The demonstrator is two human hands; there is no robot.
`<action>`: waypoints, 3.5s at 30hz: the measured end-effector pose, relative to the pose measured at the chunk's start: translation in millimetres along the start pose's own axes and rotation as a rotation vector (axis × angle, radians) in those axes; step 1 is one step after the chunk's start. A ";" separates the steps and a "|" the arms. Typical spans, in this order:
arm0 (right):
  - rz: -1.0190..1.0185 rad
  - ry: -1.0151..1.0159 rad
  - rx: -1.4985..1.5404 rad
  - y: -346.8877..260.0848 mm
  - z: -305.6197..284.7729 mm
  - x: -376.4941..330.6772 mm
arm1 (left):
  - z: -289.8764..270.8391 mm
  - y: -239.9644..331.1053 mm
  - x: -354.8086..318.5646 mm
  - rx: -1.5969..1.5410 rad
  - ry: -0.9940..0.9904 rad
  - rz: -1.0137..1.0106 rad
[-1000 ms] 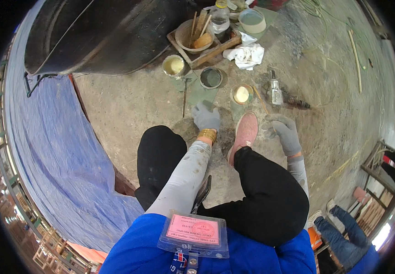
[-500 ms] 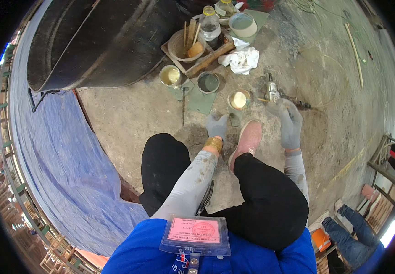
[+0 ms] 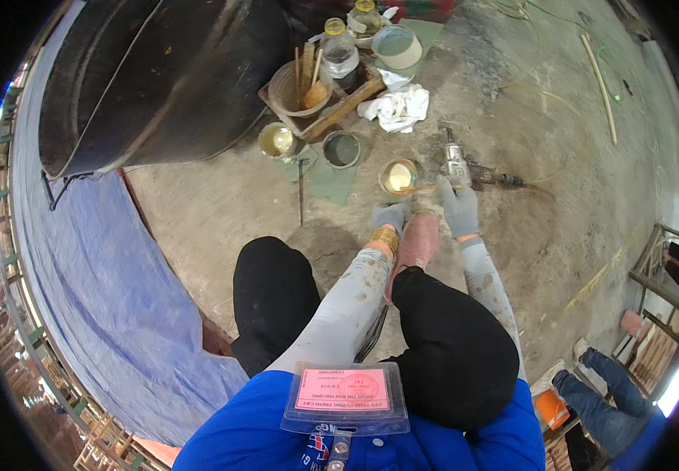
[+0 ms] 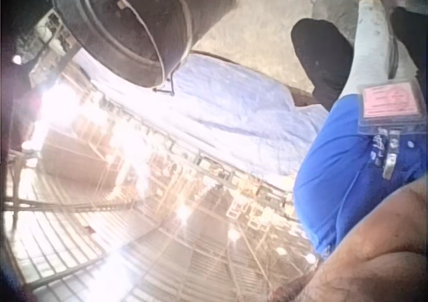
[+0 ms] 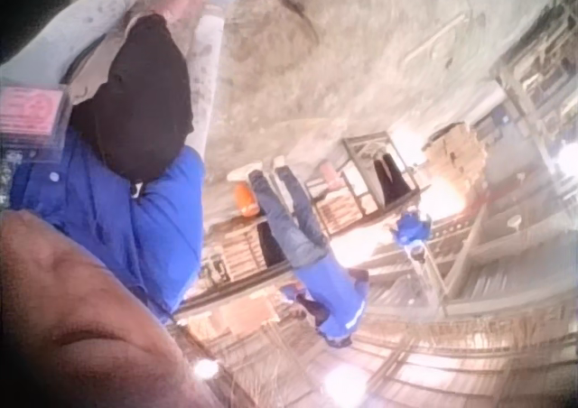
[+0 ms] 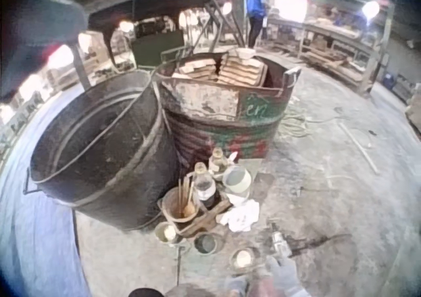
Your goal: The person sits on the floor to prepare materials, mixing a substance in a container and pouring it into a larger bucket. They then stand and apply glue to the holes of wooden blocks using a brush, working alongside other workers in a factory setting.
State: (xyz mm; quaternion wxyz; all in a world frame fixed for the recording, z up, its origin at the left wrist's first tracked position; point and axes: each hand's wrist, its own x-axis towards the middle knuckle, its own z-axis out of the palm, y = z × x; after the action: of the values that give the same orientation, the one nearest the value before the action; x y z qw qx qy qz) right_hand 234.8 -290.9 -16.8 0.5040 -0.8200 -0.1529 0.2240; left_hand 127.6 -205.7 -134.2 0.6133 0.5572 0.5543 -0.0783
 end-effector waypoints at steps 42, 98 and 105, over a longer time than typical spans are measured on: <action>-0.901 0.319 -0.634 -272.6 -103.3 -95.0 | -151.9 270.7 -197.4 -0.233 -0.535 0.765; 0.699 2.118 -0.513 -539.4 -272.5 -824.8 | 55.2 105.0 -1023.7 1.495 -2.412 0.487; 0.951 2.303 -0.483 -531.0 -259.1 -947.1 | 48.2 -41.2 -1122.9 1.637 -2.644 0.391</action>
State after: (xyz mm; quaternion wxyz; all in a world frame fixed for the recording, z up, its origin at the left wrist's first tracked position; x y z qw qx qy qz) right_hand -451.1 -702.3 762.0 0.0532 -0.5843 0.6437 -0.4913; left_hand -292.4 -843.8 691.2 0.1887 0.3256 -0.6257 -0.6833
